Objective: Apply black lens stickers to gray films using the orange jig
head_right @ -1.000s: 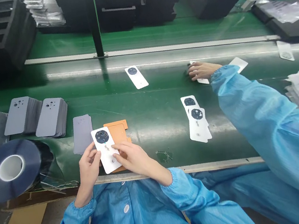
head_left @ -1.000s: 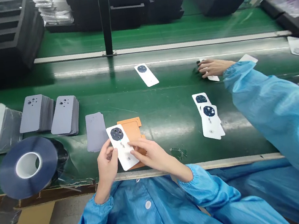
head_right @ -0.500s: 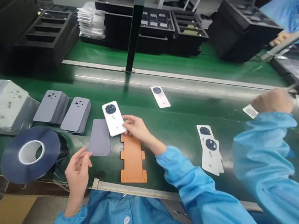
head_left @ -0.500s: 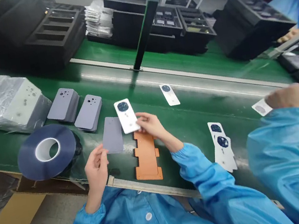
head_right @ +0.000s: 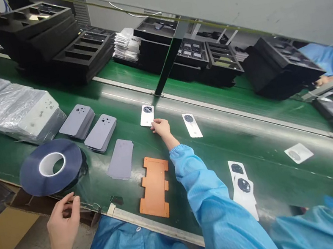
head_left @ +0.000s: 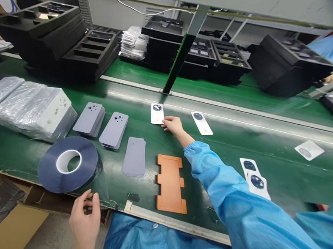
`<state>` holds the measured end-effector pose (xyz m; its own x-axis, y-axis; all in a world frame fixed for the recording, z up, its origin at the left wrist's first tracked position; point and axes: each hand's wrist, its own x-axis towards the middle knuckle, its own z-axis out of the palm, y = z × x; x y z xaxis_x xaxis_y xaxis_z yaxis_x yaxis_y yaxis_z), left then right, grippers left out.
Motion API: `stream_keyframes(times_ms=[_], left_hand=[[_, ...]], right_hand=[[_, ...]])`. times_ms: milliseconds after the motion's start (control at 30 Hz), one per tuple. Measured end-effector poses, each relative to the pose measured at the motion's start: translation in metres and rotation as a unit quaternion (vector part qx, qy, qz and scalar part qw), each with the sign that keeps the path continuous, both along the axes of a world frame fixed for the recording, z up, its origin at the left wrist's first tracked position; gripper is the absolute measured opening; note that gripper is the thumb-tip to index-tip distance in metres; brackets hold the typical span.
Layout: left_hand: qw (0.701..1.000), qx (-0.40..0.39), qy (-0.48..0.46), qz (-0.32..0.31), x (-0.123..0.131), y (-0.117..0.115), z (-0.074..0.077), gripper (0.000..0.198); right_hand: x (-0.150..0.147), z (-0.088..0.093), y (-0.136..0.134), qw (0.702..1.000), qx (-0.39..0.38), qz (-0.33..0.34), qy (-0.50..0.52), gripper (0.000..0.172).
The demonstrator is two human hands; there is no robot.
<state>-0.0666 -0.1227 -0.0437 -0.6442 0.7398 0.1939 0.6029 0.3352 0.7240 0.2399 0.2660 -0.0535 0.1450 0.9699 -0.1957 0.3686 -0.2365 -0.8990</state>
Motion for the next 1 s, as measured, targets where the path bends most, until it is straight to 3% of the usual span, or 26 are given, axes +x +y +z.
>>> stream_keyframes(times_ms=[167, 300, 433, 500, 600, 733, 833, 1000], left_hand=[[0.995, 0.019, -0.015, -0.094, 0.012, 0.016, 0.002, 0.022], [0.984, 0.031, -0.072, -0.162, 0.033, 0.031, 0.008, 0.022], [0.975, 0.028, -0.083, -0.205, 0.056, 0.047, 0.012, 0.025], [0.972, 0.030, -0.083, -0.218, 0.064, 0.053, 0.013, 0.028], [0.969, 0.034, -0.083, -0.231, 0.067, 0.057, 0.012, 0.029], [0.965, 0.030, -0.126, -0.228, 0.058, 0.054, 0.009, 0.027], [0.970, 0.039, -0.150, -0.189, 0.047, 0.052, 0.005, 0.025], [0.986, 0.057, -0.067, -0.143, 0.031, 0.058, -0.005, 0.030]], right_hand=[[0.010, 0.013, -0.019, 0.999, 0.016, 0.028, -0.038, 0.036], [-0.006, 0.031, -0.061, 0.994, 0.032, 0.093, -0.051, 0.035], [-0.043, 0.046, -0.131, 0.968, 0.009, 0.248, -0.018, 0.028], [-0.064, 0.051, -0.166, 0.932, -0.002, 0.362, -0.007, 0.036], [-0.089, 0.052, -0.200, 0.897, -0.016, 0.443, 0.001, 0.039], [-0.108, 0.046, -0.212, 0.889, -0.013, 0.456, -0.021, 0.028], [-0.114, 0.040, -0.214, 0.887, -0.028, 0.462, -0.004, 0.030], [-0.117, 0.032, -0.219, 0.880, -0.048, 0.469, 0.048, 0.039]])
